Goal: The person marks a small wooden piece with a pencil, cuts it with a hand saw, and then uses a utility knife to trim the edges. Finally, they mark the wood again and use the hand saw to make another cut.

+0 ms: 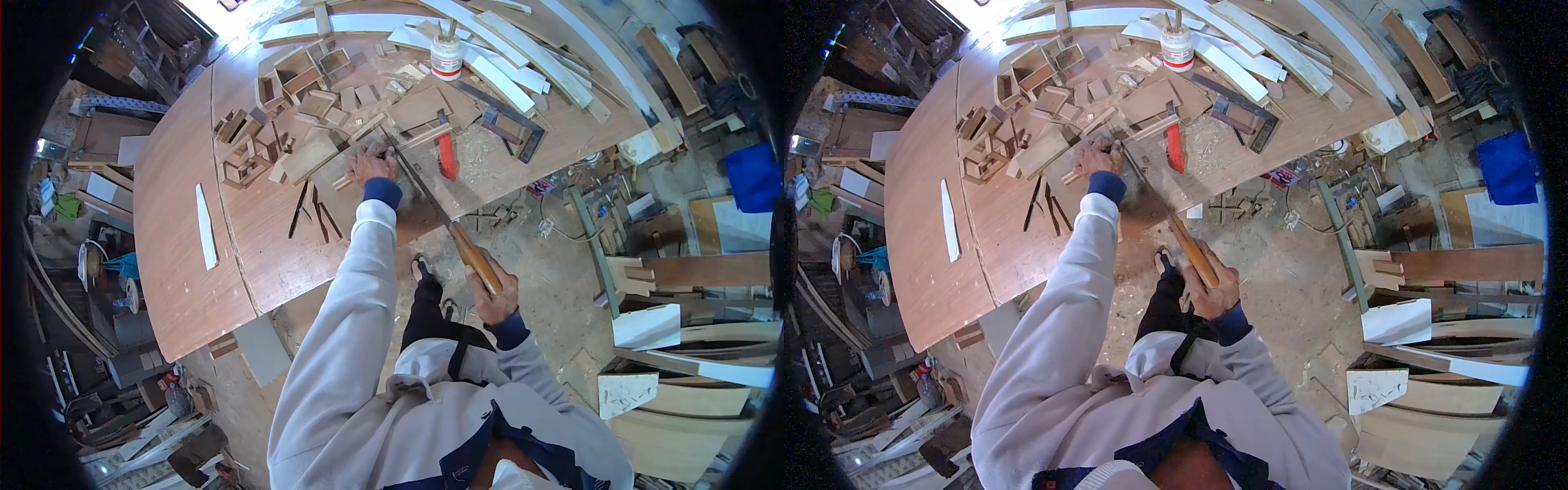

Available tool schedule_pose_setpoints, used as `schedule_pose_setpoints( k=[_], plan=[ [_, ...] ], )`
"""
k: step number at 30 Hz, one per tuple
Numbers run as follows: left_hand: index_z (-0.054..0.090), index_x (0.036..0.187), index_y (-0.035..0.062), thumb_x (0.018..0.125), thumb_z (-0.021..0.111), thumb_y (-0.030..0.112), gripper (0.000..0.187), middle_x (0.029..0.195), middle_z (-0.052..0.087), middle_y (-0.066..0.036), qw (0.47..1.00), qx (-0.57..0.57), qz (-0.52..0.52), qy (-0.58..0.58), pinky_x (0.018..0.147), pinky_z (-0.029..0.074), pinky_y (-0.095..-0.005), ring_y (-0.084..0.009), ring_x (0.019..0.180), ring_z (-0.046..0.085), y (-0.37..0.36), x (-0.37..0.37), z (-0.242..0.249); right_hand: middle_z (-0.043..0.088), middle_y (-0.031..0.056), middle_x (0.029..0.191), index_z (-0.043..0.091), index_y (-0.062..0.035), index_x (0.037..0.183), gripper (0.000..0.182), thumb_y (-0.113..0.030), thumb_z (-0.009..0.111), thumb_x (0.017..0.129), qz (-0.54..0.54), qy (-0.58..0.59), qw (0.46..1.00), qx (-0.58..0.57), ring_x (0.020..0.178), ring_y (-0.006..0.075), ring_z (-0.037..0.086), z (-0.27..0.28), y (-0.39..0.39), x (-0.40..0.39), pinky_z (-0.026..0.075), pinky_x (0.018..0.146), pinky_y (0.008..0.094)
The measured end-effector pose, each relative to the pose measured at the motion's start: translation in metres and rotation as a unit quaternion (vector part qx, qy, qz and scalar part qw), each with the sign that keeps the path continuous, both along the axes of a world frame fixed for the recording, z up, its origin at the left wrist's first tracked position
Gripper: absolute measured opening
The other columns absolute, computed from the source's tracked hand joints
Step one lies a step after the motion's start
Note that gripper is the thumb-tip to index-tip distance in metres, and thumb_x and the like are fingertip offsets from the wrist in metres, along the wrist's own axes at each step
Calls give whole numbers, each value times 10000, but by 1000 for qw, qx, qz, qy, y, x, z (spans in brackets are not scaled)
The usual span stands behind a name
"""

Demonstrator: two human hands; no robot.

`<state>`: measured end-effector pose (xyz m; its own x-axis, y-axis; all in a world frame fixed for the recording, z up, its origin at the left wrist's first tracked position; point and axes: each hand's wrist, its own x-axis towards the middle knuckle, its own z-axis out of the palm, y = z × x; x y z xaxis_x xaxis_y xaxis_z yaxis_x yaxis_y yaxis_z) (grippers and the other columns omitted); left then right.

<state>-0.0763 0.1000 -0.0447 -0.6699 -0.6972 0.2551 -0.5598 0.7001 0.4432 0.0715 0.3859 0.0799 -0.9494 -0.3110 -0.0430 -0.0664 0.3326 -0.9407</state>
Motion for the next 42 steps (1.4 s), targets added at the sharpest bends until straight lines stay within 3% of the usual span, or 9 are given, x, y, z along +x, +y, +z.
schedule_pose_setpoints(
  k=[2, 8, 11, 13, 15, 19, 22, 35, 42],
  plan=[
    [674, 850, 228, 757, 652, 427, 220, 1011, 617, -91, 1000, 9, -11, -10, 872, 296, -506, -318, 1037, 508, -4, -5, 2, 663, 171, 913, 562, 4, 1178, 365, -100, 616, 833, 2, 97, 995, -5, 713, 201, 673, -13, 2, -1, 516, 654, 275],
    [668, 800, 237, 754, 660, 397, 167, 957, 631, -57, 993, -103, 14, 54, 820, 308, -477, -281, 989, 514, -3, -5, -18, 660, 187, 911, 557, 15, 1174, 380, -109, 629, 822, -3, -14, 1000, 11, 713, 238, 680, -4, -2, -4, 523, 647, 293],
    [673, 805, 234, 748, 662, 389, 165, 946, 636, -42, 999, -38, -1, 16, 826, 309, -474, -277, 988, 513, -10, -8, -15, 661, 182, 900, 555, 14, 1181, 382, -101, 629, 824, -5, 75, 997, -16, 716, 212, 681, -12, -1, -2, 518, 646, 282],
    [699, 922, 217, 700, 659, 356, 265, 1259, 536, -112, 995, 98, -14, -21, 1025, 191, -603, -359, 1217, 417, -9, -6, -6, 660, 181, 885, 552, 21, 1179, 374, -110, 627, 838, 11, 107, 994, -1, 713, 181, 676, 1, 4, 0, 511, 638, 270],
    [698, 919, 219, 702, 658, 352, 258, 1229, 546, -109, 996, 82, -14, -17, 1018, 202, -597, -354, 1204, 420, -7, -1, -5, 657, 179, 863, 545, 18, 1186, 372, -125, 621, 851, -9, 3, 999, -42, 742, 188, 680, 5, 4, 7, 512, 648, 274],
    [687, 941, 228, 702, 649, 346, 270, 1126, 572, -96, 994, 95, -15, -46, 997, 235, -583, -333, 1157, 431, -5, -3, 7, 659, 158, 831, 539, 3, 1203, 378, -140, 615, 861, -16, 85, 996, -27, 715, 180, 674, -15, -19, -15, 515, 634, 280],
    [682, 938, 247, 683, 644, 331, 272, 1097, 567, -95, 1000, 23, 9, 14, 982, 241, -577, -324, 1129, 436, 0, -4, 1, 661, 158, 838, 546, 9, 1194, 371, -148, 614, 865, 0, 32, 999, 9, 698, 182, 671, -8, -12, -9, 518, 624, 286],
    [682, 919, 254, 635, 661, 320, 292, 1187, 532, -103, 997, 73, -5, -17, 1010, 219, -599, -352, 1196, 403, -5, -5, 2, 659, 212, 947, 549, 44, 1177, 387, -107, 631, 830, 8, 79, 997, -7, 798, 263, 690, -2, 8, 8, 531, 658, 310],
    [688, 945, 275, 700, 671, 323, 251, 1168, 547, -90, 997, 77, -8, -28, 1006, 231, -584, -335, 1180, 418, -4, -2, 5, 645, 219, 859, 543, 36, 1186, 392, -100, 629, 828, -4, 98, 995, -5, 636, 259, 672, -21, -22, -23, 518, 589, 312]
  ],
)
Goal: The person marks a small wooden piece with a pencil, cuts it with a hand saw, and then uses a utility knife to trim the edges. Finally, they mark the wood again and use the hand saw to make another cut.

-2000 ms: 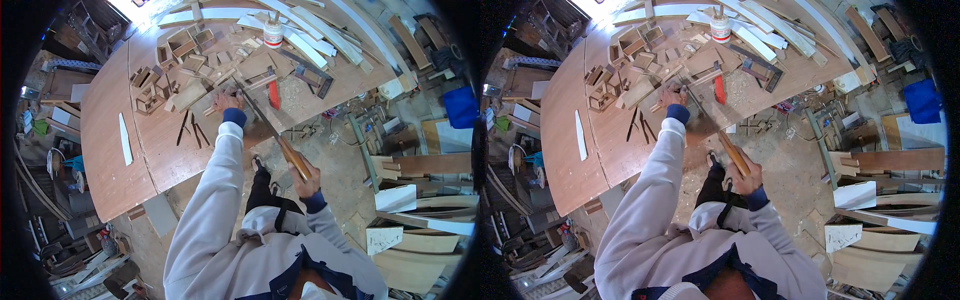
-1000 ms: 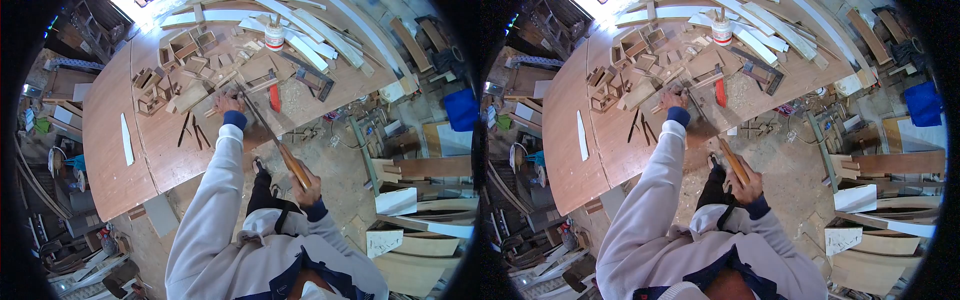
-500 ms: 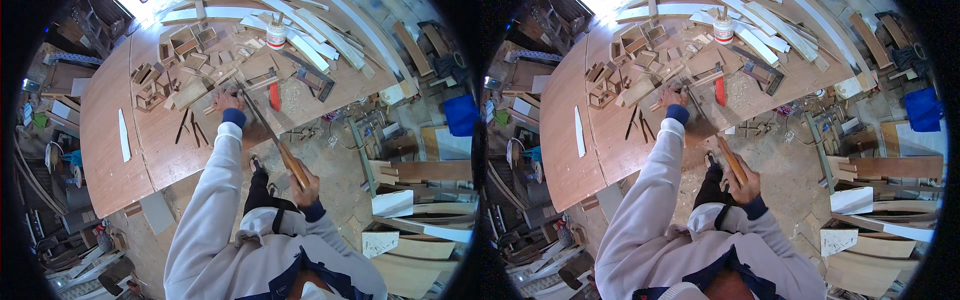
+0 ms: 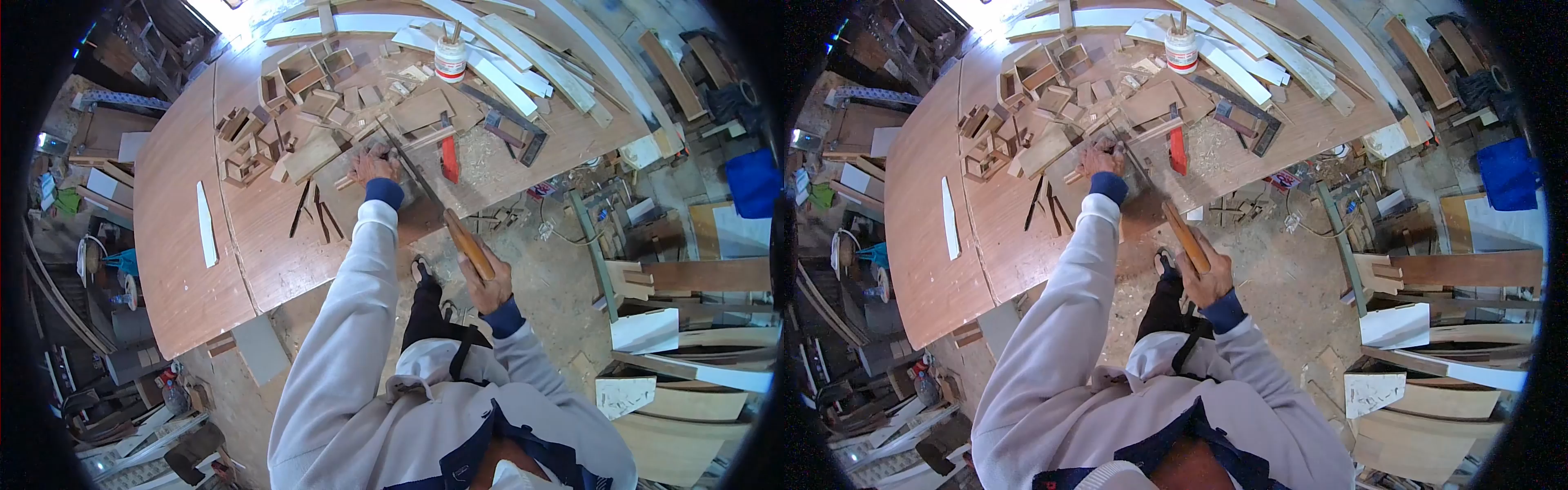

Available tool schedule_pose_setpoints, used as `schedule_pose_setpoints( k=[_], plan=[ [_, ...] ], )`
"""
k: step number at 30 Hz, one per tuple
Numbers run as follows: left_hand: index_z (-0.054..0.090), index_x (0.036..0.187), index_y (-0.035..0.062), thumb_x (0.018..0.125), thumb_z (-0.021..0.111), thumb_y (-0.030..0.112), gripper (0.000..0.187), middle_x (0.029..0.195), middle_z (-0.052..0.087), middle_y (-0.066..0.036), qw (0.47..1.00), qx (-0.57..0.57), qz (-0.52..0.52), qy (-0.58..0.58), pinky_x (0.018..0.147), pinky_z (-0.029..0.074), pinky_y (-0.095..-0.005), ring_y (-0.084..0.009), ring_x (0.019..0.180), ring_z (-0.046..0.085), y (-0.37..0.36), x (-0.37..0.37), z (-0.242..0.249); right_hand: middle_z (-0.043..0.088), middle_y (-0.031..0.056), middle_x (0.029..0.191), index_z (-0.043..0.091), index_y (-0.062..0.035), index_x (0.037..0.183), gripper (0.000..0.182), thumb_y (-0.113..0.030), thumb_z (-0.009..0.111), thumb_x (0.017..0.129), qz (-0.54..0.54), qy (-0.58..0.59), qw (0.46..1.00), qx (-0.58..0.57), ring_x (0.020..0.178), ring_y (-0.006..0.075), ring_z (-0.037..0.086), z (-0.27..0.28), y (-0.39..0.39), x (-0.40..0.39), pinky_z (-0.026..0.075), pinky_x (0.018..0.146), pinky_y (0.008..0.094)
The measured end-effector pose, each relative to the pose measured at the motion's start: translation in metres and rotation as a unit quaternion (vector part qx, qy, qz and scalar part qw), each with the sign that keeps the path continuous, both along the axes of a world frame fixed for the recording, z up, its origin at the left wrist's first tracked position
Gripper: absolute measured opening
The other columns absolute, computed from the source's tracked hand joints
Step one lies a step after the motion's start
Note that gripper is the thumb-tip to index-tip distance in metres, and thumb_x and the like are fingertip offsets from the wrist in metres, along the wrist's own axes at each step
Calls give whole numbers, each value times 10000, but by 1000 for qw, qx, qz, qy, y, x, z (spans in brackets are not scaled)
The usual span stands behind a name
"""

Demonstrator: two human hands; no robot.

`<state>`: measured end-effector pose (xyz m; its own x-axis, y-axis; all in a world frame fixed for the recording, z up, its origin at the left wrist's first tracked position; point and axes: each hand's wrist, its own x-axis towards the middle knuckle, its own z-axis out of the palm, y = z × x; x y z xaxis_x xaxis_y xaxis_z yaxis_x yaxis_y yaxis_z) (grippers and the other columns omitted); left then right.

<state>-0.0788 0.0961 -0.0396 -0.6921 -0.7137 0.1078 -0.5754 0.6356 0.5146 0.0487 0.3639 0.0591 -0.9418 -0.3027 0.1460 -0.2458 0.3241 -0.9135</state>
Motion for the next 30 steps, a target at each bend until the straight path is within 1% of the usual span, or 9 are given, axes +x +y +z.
schedule_pose_setpoints(
  k=[7, 11, 14, 16, 20, 22, 25, 27, 30],
  plan=[
    [695, 905, 257, 732, 666, 357, 202, 1159, 554, -70, 999, -24, 5, 37, 983, 249, -573, -303, 1153, 443, -2, -6, -16, 650, 211, 885, 542, 57, 1166, 377, -103, 630, 836, 8, -33, 999, 4, 703, 250, 682, 29, 20, 25, 525, 618, 314],
    [680, 953, 229, 735, 664, 351, 251, 1180, 550, -73, 999, 32, -8, -42, 976, 255, -578, -310, 1153, 443, -3, -1, 5, 647, 213, 859, 546, 79, 1147, 389, -98, 631, 811, -11, 40, 999, -16, 702, 271, 681, -11, -8, -2, 524, 632, 316],
    [647, 1039, 204, 693, 688, 320, 368, 1213, 528, -81, 999, -27, -41, 5, 971, 272, -551, -315, 1168, 427, 3, 11, -1, 649, 216, 839, 546, 85, 1141, 394, -109, 633, 809, -19, -47, 998, -27, 713, 293, 682, -2, -7, 0, 523, 631, 313],
    [610, 1105, 197, 624, 723, 303, 505, 1241, 498, -91, 986, -143, -83, 10, 960, 289, -518, -319, 1185, 406, -3, 18, -7, 651, 212, 829, 543, 80, 1147, 393, -114, 629, 816, -16, -28, 999, -28, 708, 294, 680, -6, -7, 0, 523, 633, 311],
    [594, 1124, 199, 562, 757, 283, 591, 1264, 473, -95, 985, -147, -89, -22, 947, 301, -491, -317, 1197, 391, 4, 22, 0, 657, 196, 842, 541, 53, 1169, 397, -127, 629, 826, -7, -68, 998, -14, 700, 282, 680, 2, -8, 3, 524, 633, 312],
    [565, 1201, 204, 588, 678, 214, 624, 1363, 411, -163, 992, -71, -103, -31, 996, 235, -568, -401, 1282, 332, 1, 21, 2, 659, 192, 866, 538, 38, 1180, 395, -125, 625, 832, -4, -30, 1000, -5, 699, 278, 680, 3, -1, 11, 525, 633, 315],
    [592, 1114, 209, 557, 774, 232, 586, 1258, 472, -92, 985, -149, -81, -9, 950, 300, -508, -314, 1190, 407, 4, 19, -1, 662, 183, 915, 531, 15, 1197, 390, -125, 615, 843, 7, -17, 1000, 3, 708, 276, 681, 24, 18, 29, 528, 637, 322],
    [592, 1103, 206, 563, 774, 230, 570, 1249, 476, -90, 988, -131, -85, -19, 942, 302, -521, -315, 1186, 412, 5, 20, 5, 664, 178, 941, 528, 7, 1202, 387, -128, 608, 849, 15, -47, 999, 4, 718, 278, 682, 26, 31, 39, 529, 640, 326],
    [588, 1082, 196, 572, 771, 219, 542, 1238, 481, -88, 989, -113, -88, -31, 923, 306, -545, -319, 1181, 418, 6, 21, 8, 662, 177, 953, 517, -3, 1212, 393, -130, 602, 850, 17, 24, 999, 43, 703, 287, 682, 19, 35, 41, 529, 634, 337]
  ],
)
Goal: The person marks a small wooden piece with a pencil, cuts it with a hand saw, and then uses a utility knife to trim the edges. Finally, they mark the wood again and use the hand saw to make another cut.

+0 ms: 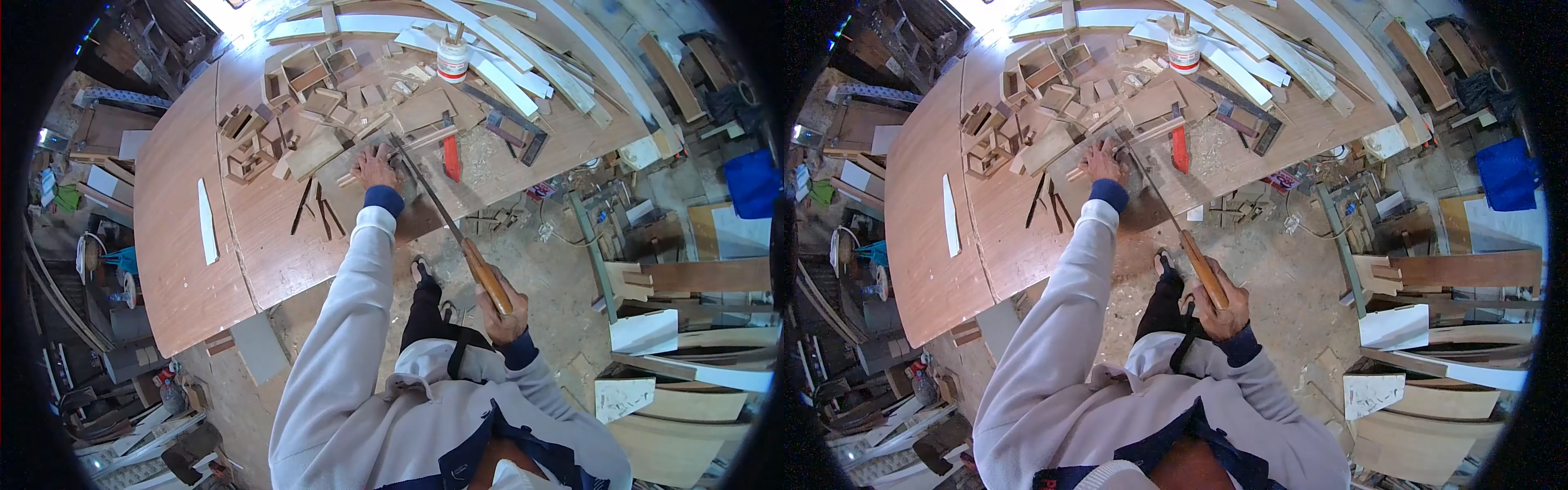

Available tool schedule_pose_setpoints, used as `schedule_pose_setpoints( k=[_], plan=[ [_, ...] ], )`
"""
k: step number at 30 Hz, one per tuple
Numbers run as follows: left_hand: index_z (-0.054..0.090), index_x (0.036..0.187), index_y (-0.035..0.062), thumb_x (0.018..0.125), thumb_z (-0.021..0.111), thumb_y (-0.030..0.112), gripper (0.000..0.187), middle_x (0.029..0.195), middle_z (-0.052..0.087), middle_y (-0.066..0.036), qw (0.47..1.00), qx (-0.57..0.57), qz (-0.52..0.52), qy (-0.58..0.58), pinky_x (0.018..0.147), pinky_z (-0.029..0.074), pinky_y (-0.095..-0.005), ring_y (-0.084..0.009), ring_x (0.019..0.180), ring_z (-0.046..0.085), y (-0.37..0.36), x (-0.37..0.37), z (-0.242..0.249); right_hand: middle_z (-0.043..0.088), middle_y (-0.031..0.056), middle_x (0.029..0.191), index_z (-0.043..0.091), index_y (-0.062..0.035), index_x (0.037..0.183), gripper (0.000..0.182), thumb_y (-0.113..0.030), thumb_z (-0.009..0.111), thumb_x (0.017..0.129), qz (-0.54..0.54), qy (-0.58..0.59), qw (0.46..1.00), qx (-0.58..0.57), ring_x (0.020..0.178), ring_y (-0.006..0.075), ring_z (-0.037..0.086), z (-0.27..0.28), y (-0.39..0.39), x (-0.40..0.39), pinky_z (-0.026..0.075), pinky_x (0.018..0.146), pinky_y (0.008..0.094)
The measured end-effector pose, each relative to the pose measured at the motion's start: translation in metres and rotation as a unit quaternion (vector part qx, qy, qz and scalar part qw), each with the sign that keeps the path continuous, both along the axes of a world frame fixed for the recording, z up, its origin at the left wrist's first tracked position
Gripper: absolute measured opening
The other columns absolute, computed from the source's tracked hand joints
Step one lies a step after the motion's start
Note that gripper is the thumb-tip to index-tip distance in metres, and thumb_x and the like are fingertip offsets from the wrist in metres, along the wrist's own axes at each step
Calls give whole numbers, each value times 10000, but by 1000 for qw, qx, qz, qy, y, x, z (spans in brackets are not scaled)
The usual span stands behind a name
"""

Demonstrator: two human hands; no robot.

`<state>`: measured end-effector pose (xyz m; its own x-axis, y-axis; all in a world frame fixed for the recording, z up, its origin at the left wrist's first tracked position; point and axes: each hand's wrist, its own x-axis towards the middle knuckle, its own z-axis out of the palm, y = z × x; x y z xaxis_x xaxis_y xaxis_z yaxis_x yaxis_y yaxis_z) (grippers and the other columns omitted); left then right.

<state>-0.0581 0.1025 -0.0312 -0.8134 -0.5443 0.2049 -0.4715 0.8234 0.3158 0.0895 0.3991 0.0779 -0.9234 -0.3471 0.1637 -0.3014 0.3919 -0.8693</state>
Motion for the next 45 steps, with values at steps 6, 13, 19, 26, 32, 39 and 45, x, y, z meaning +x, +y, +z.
schedule_pose_setpoints(
  k=[6, 13, 19, 26, 32, 39, 45],
  plan=[
    [574, 1041, 179, 584, 753, 181, 492, 1213, 491, -95, 999, 12, -4, 37, 913, 300, -563, -327, 1170, 424, -2, -1, -2, 656, 210, 887, 541, 46, 1182, 405, -162, 629, 846, -23, -70, 997, -19, 781, 290, 686, -16, -43, -39, 526, 658, 334],
    [550, 1213, 204, 546, 749, 234, 697, 1300, 450, -134, 1000, -2, -8, -6, 962, 254, -523, -335, 1213, 389, -7, -6, -15, 648, 226, 885, 526, 38, 1204, 418, -162, 630, 851, 1, 10, 1000, -22, 770, 283, 687, -3, -9, -7, 519, 637, 314],
    [557, 1183, 188, 564, 771, 204, 655, 1319, 439, -138, 998, 43, -7, -43, 967, 267, -541, -347, 1247, 373, 2, 0, 14, 651, 201, 900, 536, -5, 1217, 389, -114, 609, 850, -12, -59, 998, 3, 749, 275, 682, -21, -48, -44, 518, 634, 314],
    [555, 1152, 174, 587, 757, 157, 601, 1297, 454, -118, 999, 47, -8, -5, 952, 281, -558, -344, 1218, 389, 1, 1, 9, 631, 222, 823, 508, 21, 1234, 432, -86, 604, 827, -2, 10, 999, -40, 685, 318, 668, -11, -10, -7, 514, 615, 317],
    [523, 1180, 174, 567, 760, 172, 657, 1308, 426, -127, 998, 53, -15, -33, 968, 258, -577, -362, 1228, 364, -8, -4, 2, 642, 238, 906, 515, 33, 1218, 429, -84, 603, 815, -11, -19, 1000, -17, 784, 345, 676, -33, -47, -43, 526, 668, 329],
    [480, 1183, 158, 563, 761, 203, 682, 1294, 408, -151, 998, 31, -46, -12, 947, 275, -568, -388, 1215, 355, -4, 2, -1, 638, 260, 920, 520, 34, 1217, 434, -83, 596, 806, 4, -122, 992, -31, 848, 358, 670, -35, -41, -42, 521, 706, 349],
    [495, 1139, 135, 577, 755, 181, 621, 1243, 432, -142, 999, -14, -30, 26, 950, 310, -519, -375, 1166, 385, 1, -6, -9, 644, 228, 876, 509, 20, 1242, 453, -84, 595, 809, -3, -27, 997, -75, 798, 287, 683, -37, -48, -41, 513, 694, 323]
  ],
)
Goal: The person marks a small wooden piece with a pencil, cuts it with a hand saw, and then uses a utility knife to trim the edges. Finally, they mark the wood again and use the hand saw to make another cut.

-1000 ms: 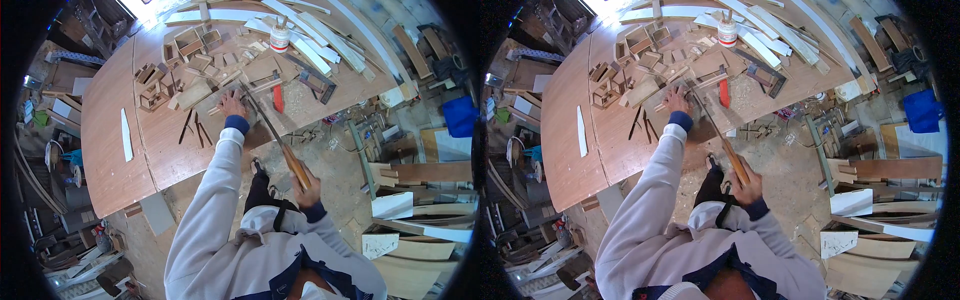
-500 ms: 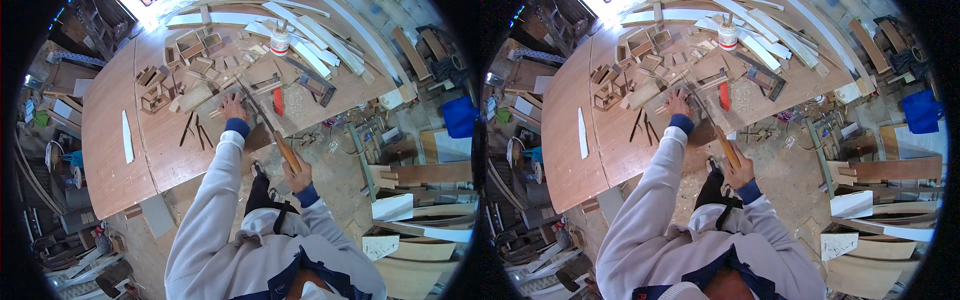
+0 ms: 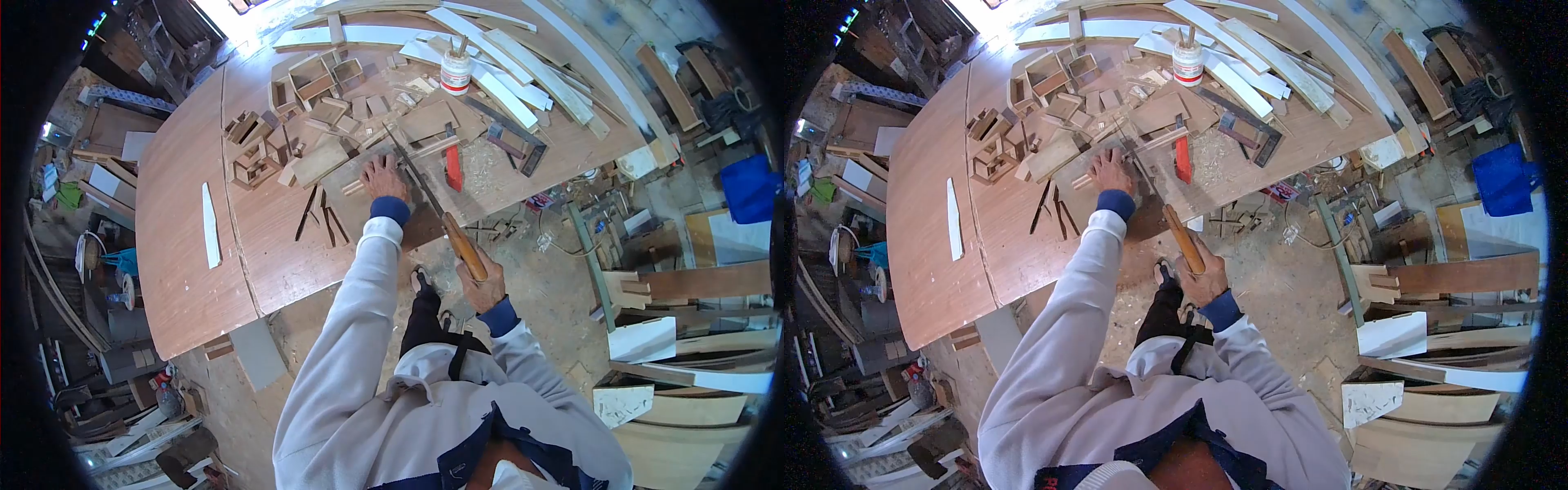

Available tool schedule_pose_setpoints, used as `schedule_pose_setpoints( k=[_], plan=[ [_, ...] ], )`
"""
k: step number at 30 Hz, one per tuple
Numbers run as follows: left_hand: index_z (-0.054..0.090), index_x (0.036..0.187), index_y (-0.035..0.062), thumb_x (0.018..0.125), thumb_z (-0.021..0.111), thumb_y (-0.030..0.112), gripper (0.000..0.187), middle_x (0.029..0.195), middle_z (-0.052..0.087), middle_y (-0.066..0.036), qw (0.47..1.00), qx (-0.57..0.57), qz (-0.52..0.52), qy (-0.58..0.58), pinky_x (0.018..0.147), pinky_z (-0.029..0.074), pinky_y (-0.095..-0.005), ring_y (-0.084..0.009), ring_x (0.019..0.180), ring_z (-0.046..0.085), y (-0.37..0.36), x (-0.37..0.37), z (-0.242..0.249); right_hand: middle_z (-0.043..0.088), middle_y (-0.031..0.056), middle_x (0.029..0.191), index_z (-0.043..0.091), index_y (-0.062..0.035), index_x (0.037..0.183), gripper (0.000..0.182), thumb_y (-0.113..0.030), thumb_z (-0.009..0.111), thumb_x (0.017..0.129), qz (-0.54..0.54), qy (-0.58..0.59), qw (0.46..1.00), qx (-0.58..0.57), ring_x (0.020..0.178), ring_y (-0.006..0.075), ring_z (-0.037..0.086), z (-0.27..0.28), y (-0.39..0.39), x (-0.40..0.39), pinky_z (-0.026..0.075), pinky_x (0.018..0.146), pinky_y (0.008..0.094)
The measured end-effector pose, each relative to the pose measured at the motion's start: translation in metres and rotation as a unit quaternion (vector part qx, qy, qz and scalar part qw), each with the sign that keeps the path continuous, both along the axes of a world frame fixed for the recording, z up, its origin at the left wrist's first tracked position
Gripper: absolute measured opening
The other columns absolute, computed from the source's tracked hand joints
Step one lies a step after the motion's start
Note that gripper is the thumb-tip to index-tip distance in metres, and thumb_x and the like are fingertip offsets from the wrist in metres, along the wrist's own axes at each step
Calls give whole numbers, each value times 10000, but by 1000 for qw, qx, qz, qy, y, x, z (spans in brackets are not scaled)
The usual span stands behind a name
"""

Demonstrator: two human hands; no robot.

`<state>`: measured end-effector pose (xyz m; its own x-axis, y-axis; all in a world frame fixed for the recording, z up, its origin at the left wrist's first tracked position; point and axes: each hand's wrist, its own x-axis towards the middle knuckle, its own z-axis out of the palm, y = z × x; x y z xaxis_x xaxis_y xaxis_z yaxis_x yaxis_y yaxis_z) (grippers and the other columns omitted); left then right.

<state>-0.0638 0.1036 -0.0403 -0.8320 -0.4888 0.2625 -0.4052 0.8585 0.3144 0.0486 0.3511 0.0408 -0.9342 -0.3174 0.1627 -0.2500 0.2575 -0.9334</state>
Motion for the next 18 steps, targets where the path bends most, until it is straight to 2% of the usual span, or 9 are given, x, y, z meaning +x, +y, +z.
schedule_pose_setpoints(
  k=[1, 3, 4, 6, 10, 13, 15, 18],
  plan=[
    [499, 1131, 132, 599, 741, 159, 584, 1238, 435, -141, 1000, -12, 12, 16, 950, 318, -513, -372, 1152, 393, 4, 0, 3, 644, 228, 876, 509, 20, 1242, 453, -84, 595, 809, 0, 1, 1000, 0, 798, 287, 683, 1, -1, 1, 513, 694, 323],
    [520, 1101, 122, 608, 707, 133, 527, 1215, 451, -136, 999, 3, 8, 33, 953, 322, -508, -361, 1134, 407, 8, 3, 8, 627, 191, 805, 505, 14, 1254, 456, -84, 585, 815, -5, -33, 999, 4, 688, 191, 638, 2, 0, 2, 499, 659, 293],
    [540, 1071, 112, 617, 673, 107, 473, 1191, 466, -131, 999, 17, 5, 49, 956, 326, -503, -350, 1115, 421, 10, 3, 11, 627, 191, 805, 505, 14, 1254, 456, -84, 585, 815, -5, -31, 999, 4, 688, 191, 638, -1, 0, 2, 499, 659, 293],
    [541, 1061, 108, 625, 656, 91, 451, 1177, 468, -129, 999, 9, 5, 52, 954, 323, -499, -347, 1104, 422, 9, 1, 12, 609, 163, 772, 508, 14, 1253, 448, -82, 574, 821, -13, -52, 999, -7, 641, 132, 562, -10, 0, 3, 485, 636, 274],
    [540, 1028, 106, 641, 621, 59, 398, 1127, 473, -125, 999, -2, 24, 40, 928, 322, -477, -337, 1077, 423, 9, 0, 10, 624, 175, 793, 507, 17, 1253, 447, -68, 574, 819, -4, -17, 1000, -6, 651, 157, 606, -9, 13, 12, 488, 631, 282],
    [538, 1004, 106, 652, 604, 42, 364, 1105, 473, -123, 999, 2, 19, 43, 897, 326, -464, -333, 1078, 421, 10, -1, 10, 636, 182, 813, 513, 24, 1245, 444, -42, 576, 810, 1, -69, 998, -12, 641, 184, 634, -4, 41, 34, 490, 614, 284],
    [535, 1000, 105, 647, 611, 47, 366, 1106, 472, -121, 999, 0, 19, 43, 892, 326, -464, -331, 1078, 420, 10, -2, 9, 646, 185, 831, 520, 30, 1235, 439, -22, 578, 803, -6, 68, 997, 43, 634, 198, 651, 14, 55, 45, 492, 594, 284],
    [529, 998, 103, 638, 625, 59, 375, 1105, 469, -117, 1000, 1, 18, 21, 886, 326, -467, -327, 1078, 419, 10, -1, 15, 643, 167, 815, 528, 22, 1230, 438, -17, 581, 797, -3, 62, 998, 29, 591, 199, 630, 22, 59, 48, 487, 573, 277]
  ],
)
